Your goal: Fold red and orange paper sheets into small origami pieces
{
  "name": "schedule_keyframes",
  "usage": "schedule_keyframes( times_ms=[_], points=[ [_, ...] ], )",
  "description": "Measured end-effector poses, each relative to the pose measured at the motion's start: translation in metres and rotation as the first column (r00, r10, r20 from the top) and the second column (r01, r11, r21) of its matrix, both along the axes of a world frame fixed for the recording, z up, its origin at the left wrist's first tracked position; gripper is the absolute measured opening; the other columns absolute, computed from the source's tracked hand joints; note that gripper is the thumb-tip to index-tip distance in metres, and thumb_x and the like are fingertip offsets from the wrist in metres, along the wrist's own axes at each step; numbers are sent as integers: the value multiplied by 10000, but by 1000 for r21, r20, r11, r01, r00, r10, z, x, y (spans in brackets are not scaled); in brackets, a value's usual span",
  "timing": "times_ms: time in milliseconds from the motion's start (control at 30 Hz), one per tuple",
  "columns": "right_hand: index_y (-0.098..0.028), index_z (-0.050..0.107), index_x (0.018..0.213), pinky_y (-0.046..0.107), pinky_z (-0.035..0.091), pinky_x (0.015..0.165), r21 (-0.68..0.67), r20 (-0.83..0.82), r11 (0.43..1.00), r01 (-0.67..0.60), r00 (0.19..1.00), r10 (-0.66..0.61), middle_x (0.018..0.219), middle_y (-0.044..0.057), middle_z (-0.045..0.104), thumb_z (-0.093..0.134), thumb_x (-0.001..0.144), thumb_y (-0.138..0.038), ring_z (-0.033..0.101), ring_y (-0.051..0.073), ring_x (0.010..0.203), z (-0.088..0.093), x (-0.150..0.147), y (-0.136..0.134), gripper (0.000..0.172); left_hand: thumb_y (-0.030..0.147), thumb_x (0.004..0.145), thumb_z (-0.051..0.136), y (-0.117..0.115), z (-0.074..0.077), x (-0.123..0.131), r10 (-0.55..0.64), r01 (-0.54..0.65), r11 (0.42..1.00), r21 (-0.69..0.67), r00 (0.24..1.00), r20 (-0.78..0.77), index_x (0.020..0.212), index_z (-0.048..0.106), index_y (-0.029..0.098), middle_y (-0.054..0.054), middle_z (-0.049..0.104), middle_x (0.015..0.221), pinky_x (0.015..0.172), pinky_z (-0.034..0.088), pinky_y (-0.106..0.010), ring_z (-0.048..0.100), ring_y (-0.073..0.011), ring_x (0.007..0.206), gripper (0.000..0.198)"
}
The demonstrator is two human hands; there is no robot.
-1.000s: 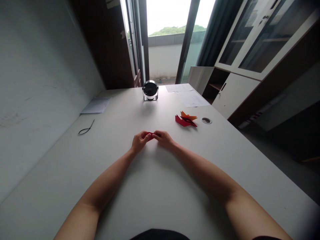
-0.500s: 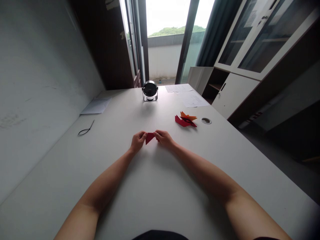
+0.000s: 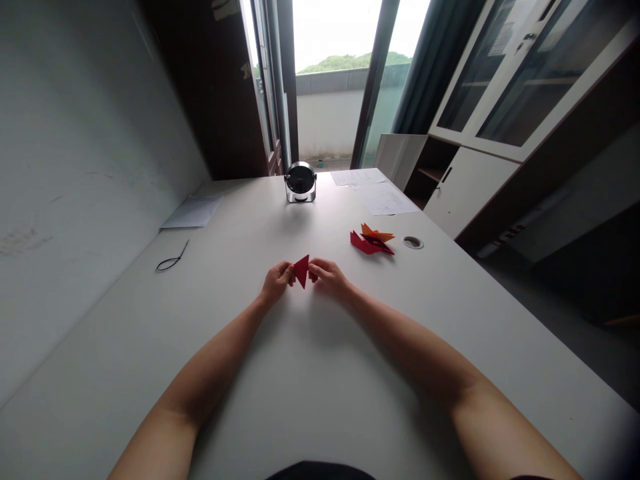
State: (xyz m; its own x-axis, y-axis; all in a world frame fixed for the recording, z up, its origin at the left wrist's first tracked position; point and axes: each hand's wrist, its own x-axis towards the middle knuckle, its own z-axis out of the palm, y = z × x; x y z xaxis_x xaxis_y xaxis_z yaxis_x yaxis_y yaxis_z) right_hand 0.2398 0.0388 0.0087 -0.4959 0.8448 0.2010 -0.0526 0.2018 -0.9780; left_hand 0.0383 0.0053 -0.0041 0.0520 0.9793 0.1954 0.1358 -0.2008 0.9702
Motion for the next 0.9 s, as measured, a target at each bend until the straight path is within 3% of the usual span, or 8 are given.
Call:
schedule_keyframes(
  times_ms=[333, 667, 900],
  points=[
    [-162, 668, 904, 286, 484, 672, 9, 1, 999, -49, 999, 49, 768, 37, 661, 659, 835, -593, 586, 151, 693, 0, 0, -2, 437, 505, 923, 577, 4, -5, -3, -67, 68, 998, -17, 994, 91, 912, 649, 143, -15, 649, 648, 574, 442, -262, 579, -125, 559, 370],
    [-158, 661, 924, 289, 476, 674, -51, -68, 990, -130, 990, 127, 774, 38, 661, 630, 863, -571, 573, 146, 679, 1, -1, -1, 418, 477, 926, 585, 1, 6, -5, -182, 187, 981, -46, 979, 95, 966, 667, 137, -55, 694, 734, 669, 469, -299, 627, -152, 638, 352],
    [-191, 602, 961, 235, 407, 558, 14, 33, 997, 78, 996, -78, 677, -28, 622, 595, 824, -378, 521, 113, 575, -17, -6, 6, 232, 450, 915, 601, 0, 2, -2, -142, 144, 989, -27, 987, 69, 963, 668, 132, -47, 689, 718, 666, 487, -293, 626, -149, 635, 328]
  ],
)
